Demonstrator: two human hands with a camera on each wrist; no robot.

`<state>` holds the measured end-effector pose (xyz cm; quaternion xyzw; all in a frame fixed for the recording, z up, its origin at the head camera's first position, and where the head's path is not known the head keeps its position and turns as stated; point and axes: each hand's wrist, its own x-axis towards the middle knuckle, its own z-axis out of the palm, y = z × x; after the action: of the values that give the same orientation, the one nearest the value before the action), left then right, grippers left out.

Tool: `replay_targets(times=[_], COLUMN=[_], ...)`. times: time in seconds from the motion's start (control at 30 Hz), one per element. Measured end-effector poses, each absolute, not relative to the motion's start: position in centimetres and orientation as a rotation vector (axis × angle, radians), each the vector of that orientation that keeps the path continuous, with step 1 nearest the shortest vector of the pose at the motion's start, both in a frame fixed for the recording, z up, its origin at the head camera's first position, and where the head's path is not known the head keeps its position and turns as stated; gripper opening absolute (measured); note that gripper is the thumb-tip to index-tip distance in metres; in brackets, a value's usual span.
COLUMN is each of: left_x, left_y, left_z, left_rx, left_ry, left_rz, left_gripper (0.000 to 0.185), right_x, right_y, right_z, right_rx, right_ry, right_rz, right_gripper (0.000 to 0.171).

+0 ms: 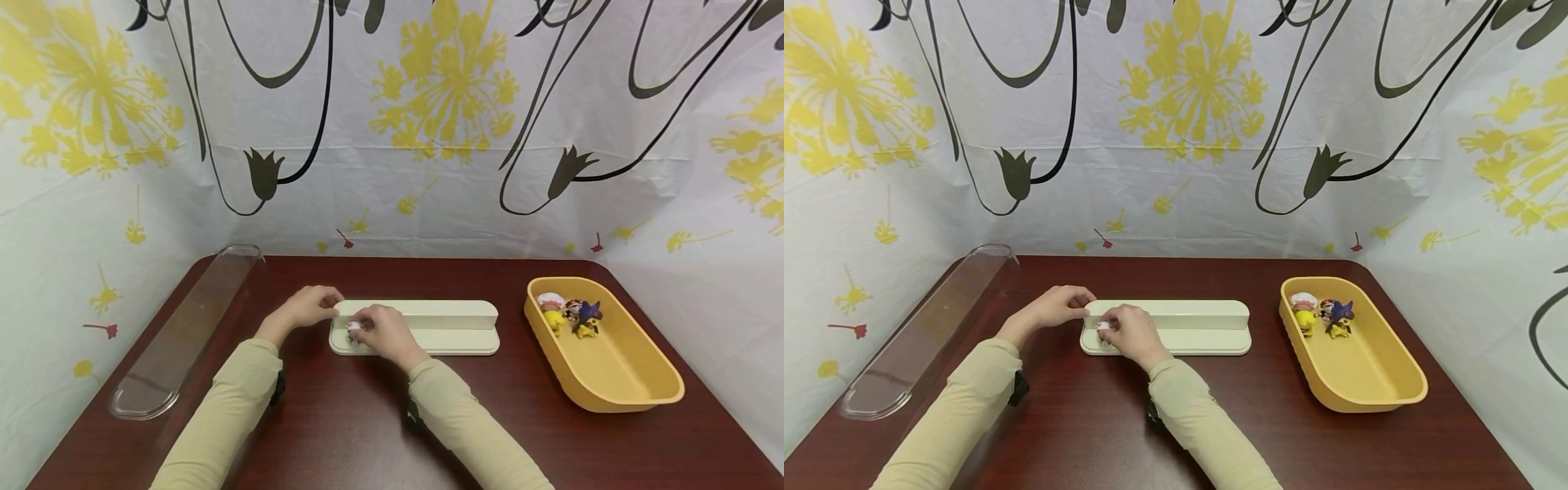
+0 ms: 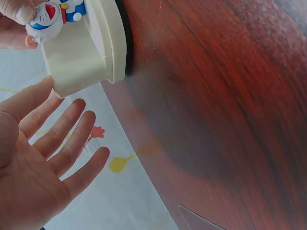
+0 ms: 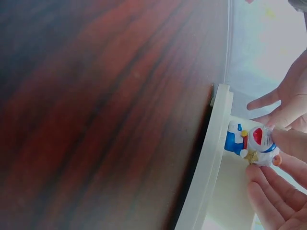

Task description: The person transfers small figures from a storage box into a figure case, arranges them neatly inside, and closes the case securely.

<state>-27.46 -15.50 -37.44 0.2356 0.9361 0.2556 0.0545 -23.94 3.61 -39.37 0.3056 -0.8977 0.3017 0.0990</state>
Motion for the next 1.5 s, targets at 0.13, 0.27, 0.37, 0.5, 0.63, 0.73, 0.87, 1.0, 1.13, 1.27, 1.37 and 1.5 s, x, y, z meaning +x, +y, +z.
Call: replay_targets(times=[0.13, 0.27, 0.37, 0.5, 0.63, 0.73, 0.87, 1.0, 1.13, 1.27, 1.37, 1.5], left_x=[-27.5, -27.5, -27.5, -27.5, -27.5, -27.5, -27.6, -27.6, -27.5, -27.4, -27.4, -27.4], left_y=[-15.5, -15.5, -15.5, -15.5, -15.5, -15.4, -15.4, -15.4, -15.4, -15.4, -15.3, -15.3], left_z=[-37.4, -37.4, -37.4, -37.4, -37.4, -37.4, -37.4, -37.5, -37.5, -37.4, -37.4, -37.4], left_rx=[0.718, 0.721, 0.723, 0.719, 0.708, 0.700, 0.684, 0.654, 0.664, 0.673, 0.675, 0.670], left_ry=[2.842, 2.841, 2.838, 2.833, 2.828, 2.827, 2.823, 2.820, 2.826, 2.837, 2.842, 2.840], left_rz=[0.777, 0.778, 0.778, 0.783, 0.783, 0.778, 0.773, 0.781, 0.780, 0.764, 0.752, 0.747], left_gripper=[0.021, 0.021, 0.021, 0.020, 0.020, 0.020, 0.021, 0.022, 0.022, 0.022, 0.022, 0.022], right_x=[-24.0, -24.0, -24.0, -24.1, -24.3, -24.4, -24.5, -24.7, -25.1, -25.4, -25.7, -26.0], right_y=[3.6, 3.6, 3.6, 3.6, 3.9, 4.3, 5.0, 5.9, 7.1, 8.6, 9.9, 11.9], right_z=[-39.5, -39.5, -39.5, -39.5, -39.4, -39.3, -39.0, -38.4, -37.6, -36.3, -35.1, -33.7], right_rx=[0.900, 0.897, 0.894, 0.897, 0.895, 0.883, 0.858, 0.851, 0.841, 0.840, 0.820, 0.760], right_ry=[-2.631, -2.611, -2.609, -2.618, -2.624, -2.622, -2.629, -2.639, -2.660, -2.672, -2.675, -2.705], right_rz=[0.854, 0.834, 0.833, 0.845, 0.855, 0.860, 0.894, 0.894, 0.866, 0.865, 0.870, 0.868], right_gripper=[0.016, 0.016, 0.016, 0.015, 0.016, 0.018, 0.021, 0.022, 0.022, 0.022, 0.022, 0.022])
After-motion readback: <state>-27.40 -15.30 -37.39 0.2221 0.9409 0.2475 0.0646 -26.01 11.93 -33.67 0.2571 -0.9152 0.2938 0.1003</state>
